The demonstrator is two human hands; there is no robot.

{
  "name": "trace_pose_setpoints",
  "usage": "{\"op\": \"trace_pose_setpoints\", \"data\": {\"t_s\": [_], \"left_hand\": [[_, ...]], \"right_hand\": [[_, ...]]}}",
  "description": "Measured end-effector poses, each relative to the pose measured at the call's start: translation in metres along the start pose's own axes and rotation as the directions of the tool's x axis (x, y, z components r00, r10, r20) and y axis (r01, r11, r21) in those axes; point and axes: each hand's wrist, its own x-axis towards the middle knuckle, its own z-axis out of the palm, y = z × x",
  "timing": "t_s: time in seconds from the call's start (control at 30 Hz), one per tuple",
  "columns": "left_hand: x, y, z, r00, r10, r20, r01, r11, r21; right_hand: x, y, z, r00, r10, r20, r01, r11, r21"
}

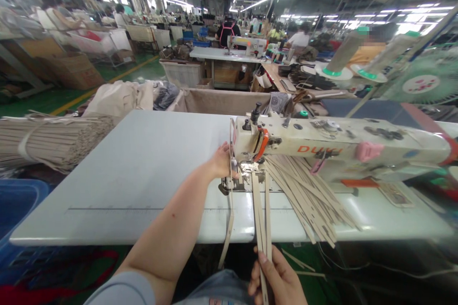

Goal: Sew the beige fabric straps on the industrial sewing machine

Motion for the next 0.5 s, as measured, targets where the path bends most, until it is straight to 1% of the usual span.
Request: {"op": "trace_pose_setpoints", "data": {"t_s": [0.07, 0.17, 0.23, 0.4, 0.5], "left_hand": [[0.0004, -0.0019, 0.0000, 1.000, -0.011, -0.013, 0.011, 1.000, 0.000], [0.0010, -0.0036, -0.0006, 0.996, -0.033, -0.087, 0.031, 0.999, -0.027], [0.0020, -0.0046, -0.0005, 0.992, -0.048, -0.113, 0.046, 0.999, -0.024], [0.0049, -0.0070, 0.0011, 0.990, -0.041, -0.138, 0.041, 0.999, -0.002], [0.0045, -0.0063, -0.0006, 0.991, -0.034, -0.131, 0.032, 0.999, -0.018]], "right_hand": [[0.0003, -0.0002, -0.0001, 1.000, -0.001, -0.004, 0.001, 1.000, -0.010], [0.0005, -0.0006, -0.0004, 1.000, 0.000, -0.005, 0.000, 1.000, -0.013], [0.0010, -0.0002, -0.0008, 1.000, 0.001, -0.002, -0.001, 1.000, -0.012], [0.0028, 0.0018, -0.0007, 1.000, -0.004, 0.001, 0.004, 1.000, -0.023], [0.0035, 0.0023, 0.0002, 1.000, -0.007, -0.007, 0.007, 1.000, -0.022]]}}
